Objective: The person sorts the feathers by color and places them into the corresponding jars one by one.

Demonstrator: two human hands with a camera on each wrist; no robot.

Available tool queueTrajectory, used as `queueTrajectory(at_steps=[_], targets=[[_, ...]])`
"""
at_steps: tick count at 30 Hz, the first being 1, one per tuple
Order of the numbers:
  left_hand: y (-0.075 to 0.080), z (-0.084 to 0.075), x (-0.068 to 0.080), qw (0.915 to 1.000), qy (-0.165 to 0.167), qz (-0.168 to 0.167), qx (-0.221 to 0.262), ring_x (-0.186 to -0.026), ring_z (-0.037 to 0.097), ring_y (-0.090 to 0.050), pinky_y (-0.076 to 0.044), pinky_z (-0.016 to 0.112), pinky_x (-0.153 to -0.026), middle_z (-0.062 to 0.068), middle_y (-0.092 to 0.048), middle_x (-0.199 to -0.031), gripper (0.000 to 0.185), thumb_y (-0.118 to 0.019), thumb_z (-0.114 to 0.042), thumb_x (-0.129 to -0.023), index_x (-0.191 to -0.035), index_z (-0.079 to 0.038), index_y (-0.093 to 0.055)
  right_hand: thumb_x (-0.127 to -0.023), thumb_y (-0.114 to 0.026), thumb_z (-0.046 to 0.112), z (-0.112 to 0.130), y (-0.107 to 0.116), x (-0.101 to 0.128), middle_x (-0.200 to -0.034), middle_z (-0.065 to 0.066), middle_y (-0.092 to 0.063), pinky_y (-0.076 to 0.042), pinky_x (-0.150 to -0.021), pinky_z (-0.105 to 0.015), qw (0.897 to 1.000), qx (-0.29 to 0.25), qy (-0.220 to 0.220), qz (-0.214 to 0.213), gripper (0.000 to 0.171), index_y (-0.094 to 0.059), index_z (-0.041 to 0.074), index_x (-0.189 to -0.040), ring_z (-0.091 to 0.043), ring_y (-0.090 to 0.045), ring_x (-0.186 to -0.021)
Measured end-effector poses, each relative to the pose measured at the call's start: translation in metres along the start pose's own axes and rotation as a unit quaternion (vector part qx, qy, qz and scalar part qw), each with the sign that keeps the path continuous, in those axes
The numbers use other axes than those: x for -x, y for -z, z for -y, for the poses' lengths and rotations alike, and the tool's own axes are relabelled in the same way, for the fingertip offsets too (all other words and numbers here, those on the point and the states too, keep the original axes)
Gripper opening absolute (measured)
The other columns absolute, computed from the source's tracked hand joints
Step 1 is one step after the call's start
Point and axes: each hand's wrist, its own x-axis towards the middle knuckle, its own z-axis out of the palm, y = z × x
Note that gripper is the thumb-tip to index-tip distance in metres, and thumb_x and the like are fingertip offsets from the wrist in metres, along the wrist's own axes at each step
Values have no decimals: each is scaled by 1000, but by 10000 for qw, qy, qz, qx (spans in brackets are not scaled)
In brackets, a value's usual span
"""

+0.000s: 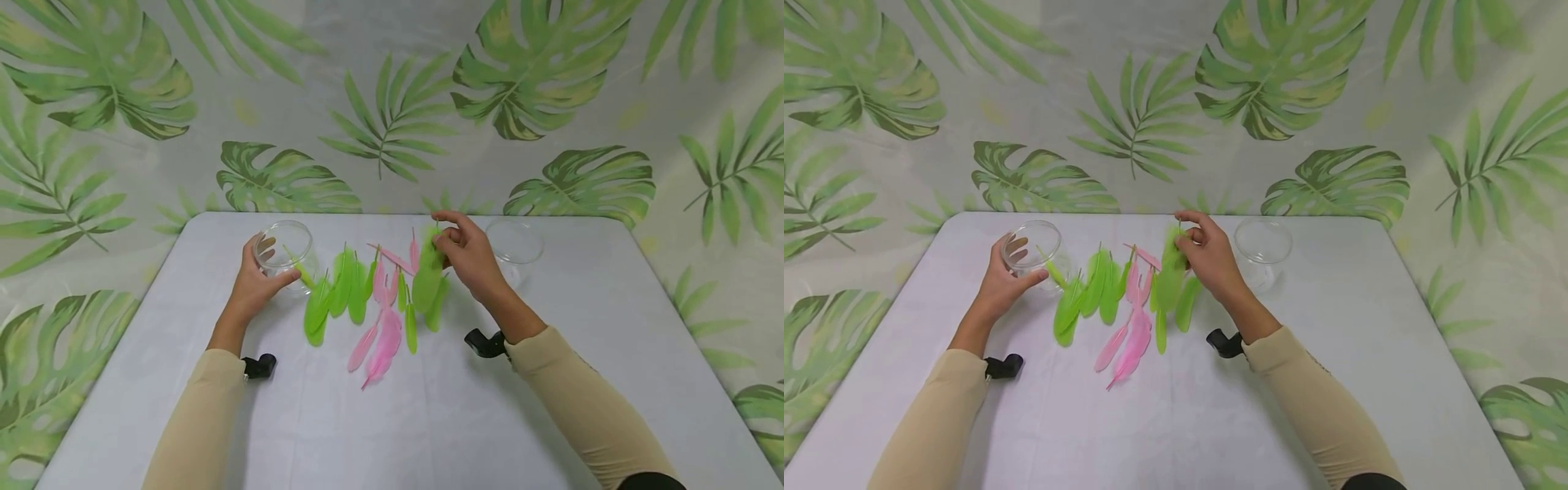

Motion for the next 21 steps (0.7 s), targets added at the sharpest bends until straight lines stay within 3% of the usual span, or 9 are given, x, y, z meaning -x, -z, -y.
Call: queueTrajectory(at_steps=[5,11,15,21], targets=[[-1,-2,1,10000,-53,-61,-23,-152,32,-24,-24,57,-121,8,-25,-164,109,-80,-25,-83,-158,-17,-2,-102,-54,19,-4,0,0,-83,6,-62,-57,-69,-25,9998,-61,-24,-211,27,-58,10,-128,-11,-59,-69],[-2,-2,1,9998,-164,-139,7,-151,33,-26,-26,58,-120,10,-27,-163,109,-81,-27,-82,-158,-17,-4,-100,-59,19,-3,1,-3,-98,7,-62,-57,-75,-21,9992,-287,-98,-267,29,-60,1,-123,-8,-60,-83],[-2,-1,0,9998,-167,-131,1,-151,34,-26,-26,58,-120,10,-27,-163,109,-81,-26,-82,-158,-17,-5,-99,-60,17,1,2,-3,-101,8,-62,-57,-79,-20,9982,-538,-164,-221,25,-62,3,-120,-8,-62,-90],[-2,0,-1,9998,-162,-121,-24,-151,33,-26,-26,57,-120,9,-27,-163,109,-81,-26,-82,-158,-17,-4,-97,-63,16,8,3,-6,-95,7,-64,-57,-83,-21,9957,-919,-79,-113,15,-66,9,-110,-8,-64,-86]])
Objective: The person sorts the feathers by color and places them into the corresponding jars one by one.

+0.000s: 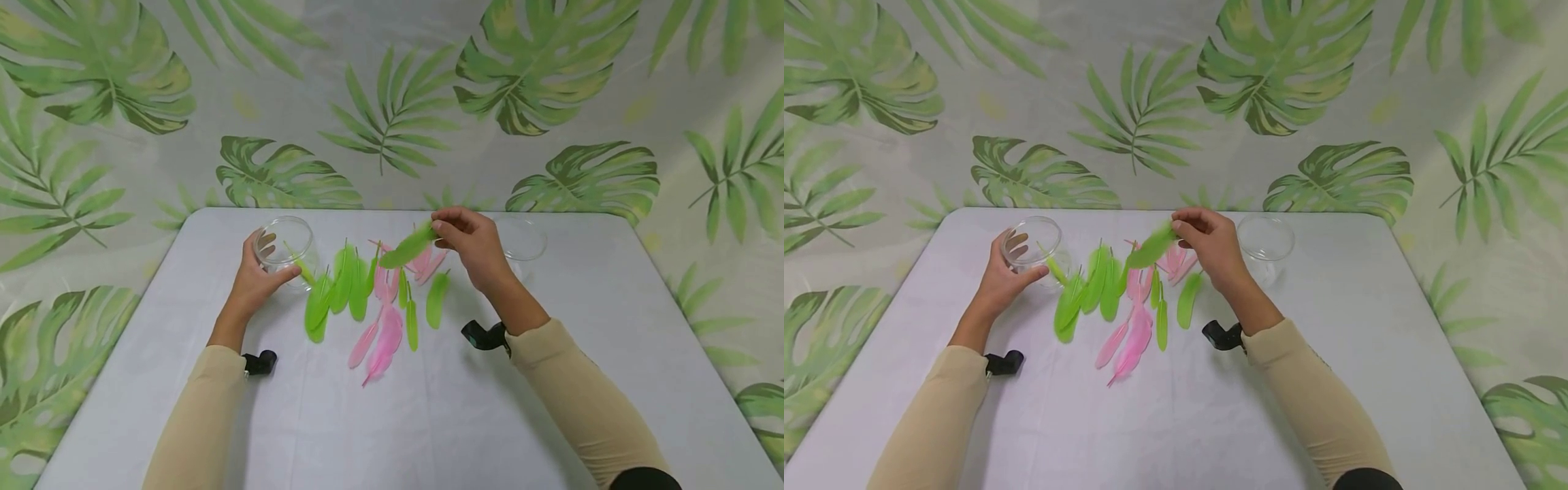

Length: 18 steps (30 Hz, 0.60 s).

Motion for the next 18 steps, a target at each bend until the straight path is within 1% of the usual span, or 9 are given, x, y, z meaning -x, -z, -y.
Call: queueTrajectory(at_steps=[4,9,14,18], targets=[[1,-1,-2,10000,-43,5,-30,-151,32,-26,-26,57,-121,8,-27,-163,109,-81,-27,-82,-158,-17,-4,-97,-63,14,4,-2,-3,-91,9,-65,-57,-82,-23,9996,-265,98,24,9,-67,14,-104,-8,-65,-85],[1,0,-2,10000,-57,-26,5,-151,33,-27,-26,57,-120,10,-28,-162,110,-82,-25,-81,-158,-16,-4,-95,-65,14,8,-9,-8,-91,7,-67,-56,-82,-23,9983,-541,187,96,8,-69,18,-100,-9,-66,-86],[0,3,-2,10000,-53,-58,17,-151,34,-27,-27,57,-120,11,-28,-162,109,-82,-24,-81,-158,-16,-5,-95,-65,13,16,-24,-14,-92,6,-67,-56,-82,-25,9973,-650,300,137,9,-69,18,-101,-10,-67,-86],[0,4,-1,10000,-35,-45,66,-151,34,-27,-27,56,-120,11,-28,-162,109,-82,-23,-81,-158,-16,-5,-95,-64,11,21,-39,-20,-92,6,-66,-56,-82,-26,9968,-699,347,166,10,-69,16,-102,-11,-66,-87]])
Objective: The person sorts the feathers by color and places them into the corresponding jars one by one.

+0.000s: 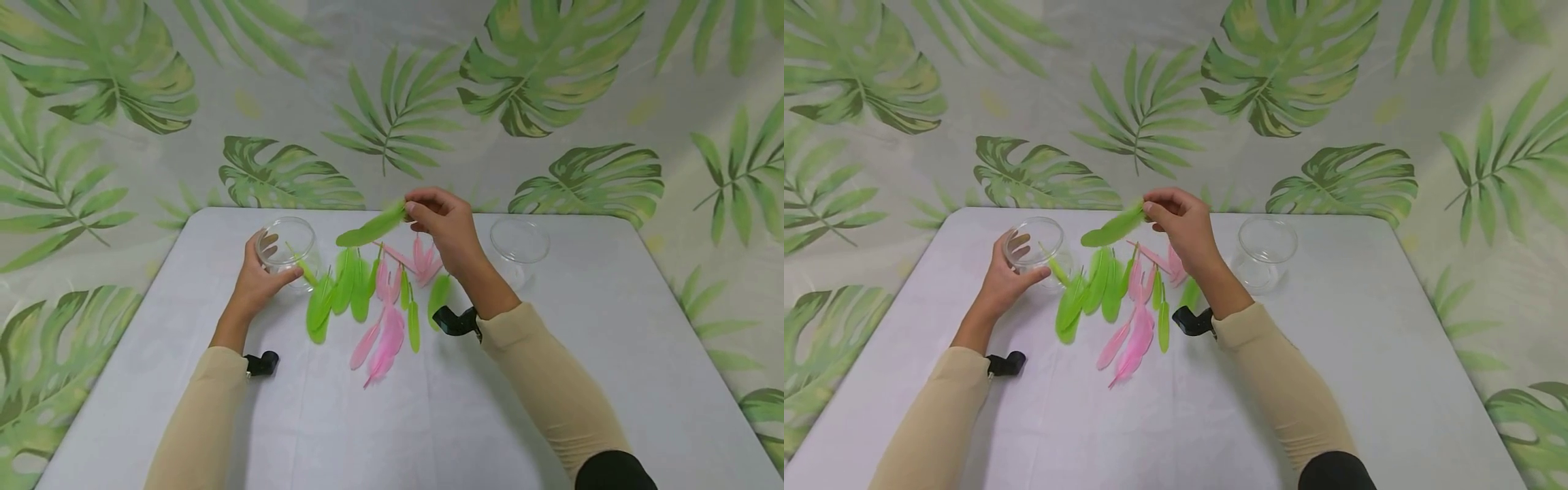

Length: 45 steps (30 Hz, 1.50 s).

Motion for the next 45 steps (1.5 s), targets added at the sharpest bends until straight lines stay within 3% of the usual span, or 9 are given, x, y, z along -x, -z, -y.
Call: queueTrajectory(at_steps=[10,19,25,34,45], targets=[[1,-1,1,10000,6,23,-9,-151,34,-26,-27,55,-121,10,-27,-163,108,-81,-25,-82,-158,-16,-5,-94,-65,12,1,-43,-20,-88,7,-67,-56,-80,-28,9998,-10,-175,-12,18,-67,5,-111,-12,-65,-85],[-1,-3,3,9999,65,112,-1,-152,32,-25,-25,56,-121,8,-26,-164,110,-82,-27,-81,-158,-20,-4,-94,-67,15,-15,-78,-29,-88,7,-67,-55,-81,-30,9987,-101,-495,-70,14,-69,10,-107,-20,-65,-89],[1,-5,3,9999,135,94,-49,-151,33,-26,-27,57,-120,12,-24,-163,111,-82,-30,-81,-158,-23,-3,-95,-67,15,-22,-95,-31,-86,7,-66,-53,-75,-25,9978,-102,-645,-147,13,-70,10,-107,-14,-64,-82],[4,-5,5,9995,281,140,-87,-149,36,-27,-26,56,-120,13,-24,-163,113,-82,-30,-81,-159,-23,0,-95,-68,20,-38,-112,-28,-94,1,-70,-54,-73,-23,9963,175,-844,-2,16,-70,11,-107,-9,-64,-80],[0,-4,1,9999,3,37,111,-150,35,-27,-27,54,-121,12,-27,-162,109,-81,-24,-82,-158,-15,-4,-95,-67,19,-39,-114,-30,-94,-1,-70,-53,-72,-22,9958,296,-870,-17,16,-70,10,-107,-18,-66,-86]])
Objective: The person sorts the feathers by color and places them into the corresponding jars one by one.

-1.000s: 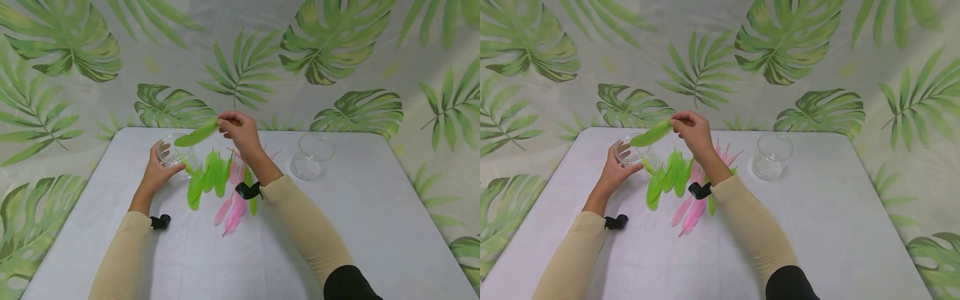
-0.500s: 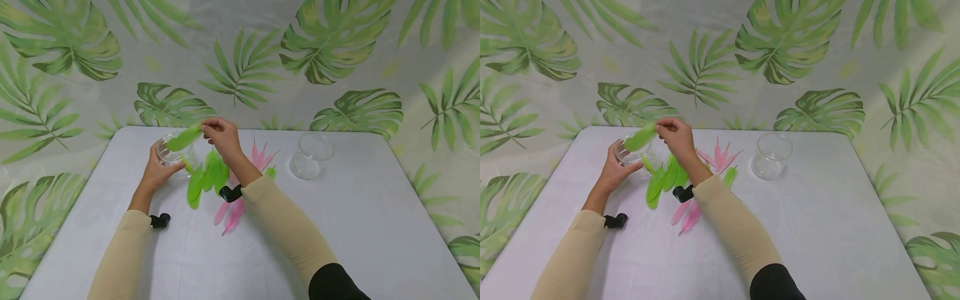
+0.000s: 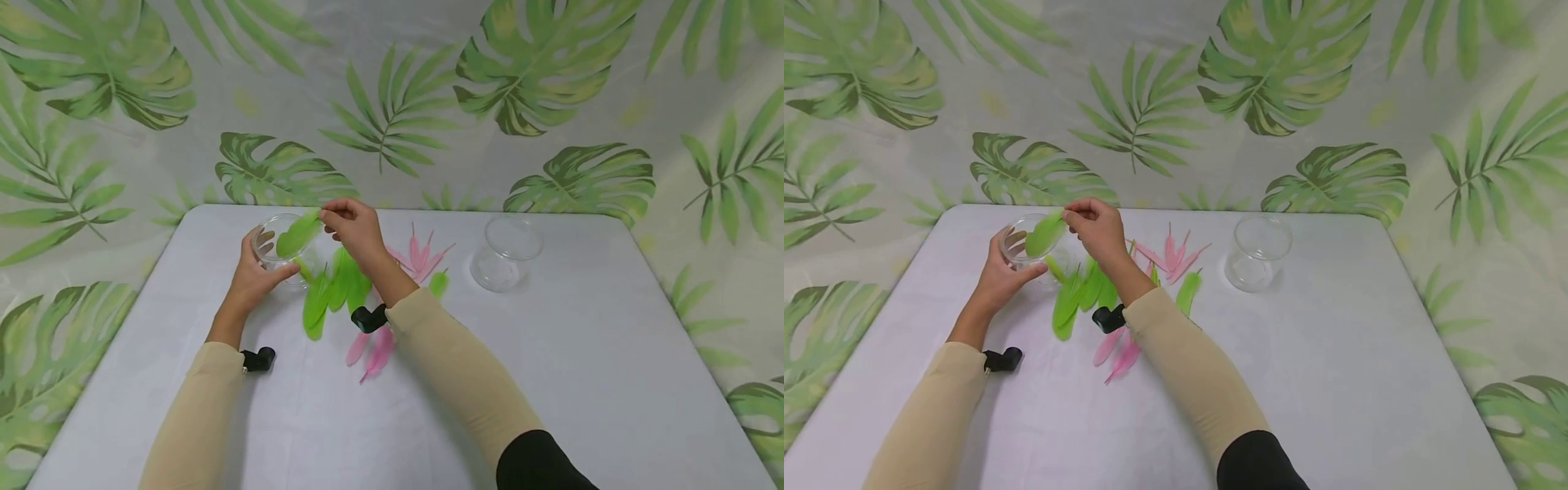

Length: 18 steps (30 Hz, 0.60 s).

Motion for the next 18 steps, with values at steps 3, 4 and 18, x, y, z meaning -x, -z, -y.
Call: queueTrajectory(at_steps=[3,4,18], targets=[[0,2,0,10000,35,-7,5,-150,35,-27,-27,54,-121,12,-27,-162,109,-82,-23,-81,-158,-16,-4,-95,-67,19,0,-3,-1,-94,0,-69,-54,-72,-22,9999,44,-20,104,16,-69,10,-109,-18,-66,-85],[0,3,0,10000,46,-2,-1,-150,35,-27,-27,54,-121,12,-27,-162,109,-82,-23,-81,-158,-16,-4,-95,-67,19,-1,-4,-1,-94,0,-69,-53,-72,-22,9999,43,-32,131,16,-69,10,-109,-20,-66,-86],[3,-31,12,9996,173,222,57,-151,40,-23,-26,59,-120,18,-23,-163,105,-77,-17,-84,-157,-9,-2,-97,-65,24,-3,-8,-4,-114,-6,-70,-55,-81,-28,9965,576,-50,611,30,-69,16,-125,-28,-66,-99]])
